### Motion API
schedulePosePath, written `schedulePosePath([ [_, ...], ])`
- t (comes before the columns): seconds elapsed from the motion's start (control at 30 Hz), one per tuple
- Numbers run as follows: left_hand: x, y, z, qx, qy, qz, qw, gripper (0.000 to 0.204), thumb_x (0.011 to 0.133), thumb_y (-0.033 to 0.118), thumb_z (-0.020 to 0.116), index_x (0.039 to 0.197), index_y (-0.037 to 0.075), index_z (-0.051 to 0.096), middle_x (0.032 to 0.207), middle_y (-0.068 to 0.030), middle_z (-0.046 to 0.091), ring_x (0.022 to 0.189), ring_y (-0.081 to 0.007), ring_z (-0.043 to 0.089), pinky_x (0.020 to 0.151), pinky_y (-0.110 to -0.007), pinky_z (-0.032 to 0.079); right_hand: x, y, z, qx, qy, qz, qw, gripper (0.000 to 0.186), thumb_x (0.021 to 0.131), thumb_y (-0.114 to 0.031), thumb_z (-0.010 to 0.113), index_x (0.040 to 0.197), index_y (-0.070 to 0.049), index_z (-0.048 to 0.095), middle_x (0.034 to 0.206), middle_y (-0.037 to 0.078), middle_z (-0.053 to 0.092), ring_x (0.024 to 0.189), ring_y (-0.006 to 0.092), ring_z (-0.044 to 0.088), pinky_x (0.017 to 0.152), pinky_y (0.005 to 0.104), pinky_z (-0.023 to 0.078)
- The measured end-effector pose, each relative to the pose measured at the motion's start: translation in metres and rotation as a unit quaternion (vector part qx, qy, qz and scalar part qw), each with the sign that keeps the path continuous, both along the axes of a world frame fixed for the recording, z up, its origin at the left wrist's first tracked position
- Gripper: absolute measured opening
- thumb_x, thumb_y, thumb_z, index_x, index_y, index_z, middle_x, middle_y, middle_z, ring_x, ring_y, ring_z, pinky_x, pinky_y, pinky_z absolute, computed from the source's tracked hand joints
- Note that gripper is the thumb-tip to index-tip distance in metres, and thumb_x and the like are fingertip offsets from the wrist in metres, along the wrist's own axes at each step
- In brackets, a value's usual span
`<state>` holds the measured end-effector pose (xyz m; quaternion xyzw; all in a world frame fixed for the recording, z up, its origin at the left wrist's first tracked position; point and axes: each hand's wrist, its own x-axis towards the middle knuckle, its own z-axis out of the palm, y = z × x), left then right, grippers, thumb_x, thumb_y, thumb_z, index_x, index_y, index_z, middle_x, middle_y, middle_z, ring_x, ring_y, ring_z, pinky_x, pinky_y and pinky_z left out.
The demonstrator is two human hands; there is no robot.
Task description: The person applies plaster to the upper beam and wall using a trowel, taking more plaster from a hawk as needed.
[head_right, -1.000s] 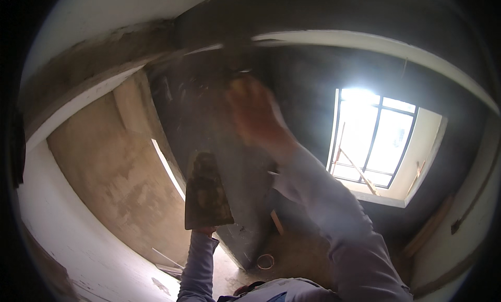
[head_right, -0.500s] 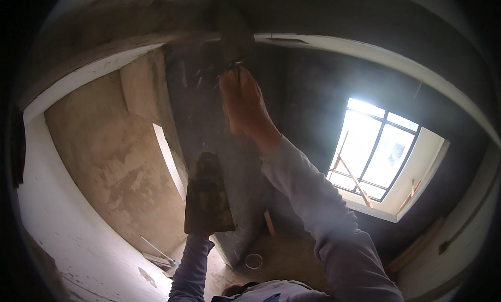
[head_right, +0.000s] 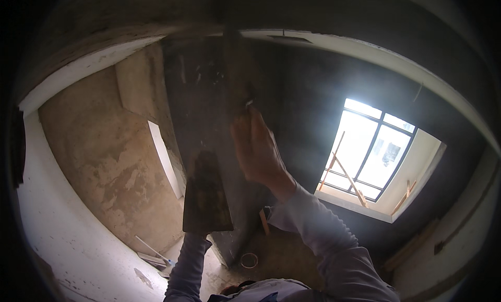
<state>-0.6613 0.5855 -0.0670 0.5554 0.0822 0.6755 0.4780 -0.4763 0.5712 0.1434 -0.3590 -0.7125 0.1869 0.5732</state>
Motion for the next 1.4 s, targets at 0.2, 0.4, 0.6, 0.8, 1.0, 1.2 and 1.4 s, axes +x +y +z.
schedulePosePath([
  [0.2, 0.007, 0.006, 0.013, -0.004, -0.057, -0.129, 0.990, 0.062, 0.099, 0.016, 0.049, 0.152, 0.010, 0.018, 0.150, -0.0119, 0.033, 0.133, -0.0248, 0.041, 0.109, -0.039, 0.040, -0.028, 0.024, 0.088, -0.041, 0.098, 0.041, 0.993, 0.037, 0.092, -0.024, 0.056, 0.119, 0.001, 0.047, 0.068, 0.006, 0.053, 0.051, 0.0136, 0.052, 0.045, 0.0317, 0.044],
  [0.4, 0.046, -0.011, 0.040, -0.143, -0.116, -0.110, 0.977, 0.043, 0.104, 0.035, 0.036, 0.141, 0.013, 0.037, 0.129, -0.0053, 0.051, 0.109, -0.0191, 0.056, 0.090, -0.032, 0.053, 0.009, 0.039, 0.102, 0.057, 0.068, 0.074, 0.993, 0.025, 0.091, -0.023, 0.059, 0.106, -0.005, 0.051, 0.065, 0.004, 0.050, 0.048, 0.0124, 0.049, 0.041, 0.0292, 0.042],
  [0.6, 0.060, 0.016, 0.018, -0.098, -0.037, -0.215, 0.971, 0.042, 0.102, 0.027, 0.043, 0.140, 0.009, 0.038, 0.128, -0.0072, 0.050, 0.108, -0.0193, 0.057, 0.089, -0.029, 0.052, 0.075, -0.058, 0.104, -0.058, 0.242, 0.077, 0.965, 0.021, 0.093, -0.027, 0.060, 0.107, -0.012, 0.053, 0.077, 0.000, 0.053, 0.055, 0.0107, 0.049, 0.043, 0.0264, 0.039],
  [0.8, 0.100, 0.018, 0.037, 0.049, 0.208, 0.106, 0.971, 0.061, 0.088, 0.023, 0.065, 0.138, 0.003, 0.037, 0.129, -0.0105, 0.048, 0.115, -0.0221, 0.052, 0.099, -0.032, 0.046, 0.125, -0.156, 0.045, -0.040, 0.233, -0.109, 0.965, 0.041, 0.097, -0.038, 0.054, 0.120, -0.003, 0.053, 0.062, -0.001, 0.046, 0.041, 0.0062, 0.040, 0.035, 0.0223, 0.031],
  [1.0, 0.100, 0.005, 0.067, -0.002, 0.056, 0.017, 0.998, 0.064, 0.088, 0.029, 0.064, 0.139, 0.002, 0.037, 0.136, -0.0138, 0.046, 0.124, -0.0250, 0.047, 0.108, -0.036, 0.038, 0.173, -0.164, -0.023, 0.063, -0.251, -0.212, 0.942, 0.043, 0.090, -0.016, 0.064, 0.127, 0.003, 0.052, 0.067, 0.005, 0.053, 0.059, 0.0164, 0.055, 0.058, 0.0322, 0.046],
  [1.2, 0.129, 0.018, 0.075, -0.063, -0.043, -0.183, 0.980, 0.062, 0.089, 0.030, 0.062, 0.139, 0.002, 0.038, 0.136, -0.0134, 0.046, 0.124, -0.0250, 0.047, 0.107, -0.036, 0.039, 0.200, -0.191, -0.054, 0.009, -0.373, -0.288, 0.882, 0.054, 0.079, -0.014, 0.074, 0.127, 0.000, 0.053, 0.080, 0.010, 0.056, 0.065, 0.0274, 0.057, 0.061, 0.0380, 0.046],
  [1.4, 0.153, 0.024, 0.072, -0.094, -0.078, -0.252, 0.960, 0.060, 0.090, 0.030, 0.060, 0.139, 0.003, 0.039, 0.136, -0.0131, 0.047, 0.123, -0.0250, 0.047, 0.107, -0.036, 0.039, 0.205, -0.209, -0.057, -0.027, -0.444, -0.327, 0.834, 0.057, 0.080, -0.022, 0.074, 0.130, -0.002, 0.053, 0.083, 0.008, 0.057, 0.068, 0.0240, 0.061, 0.057, 0.0367, 0.050],
])
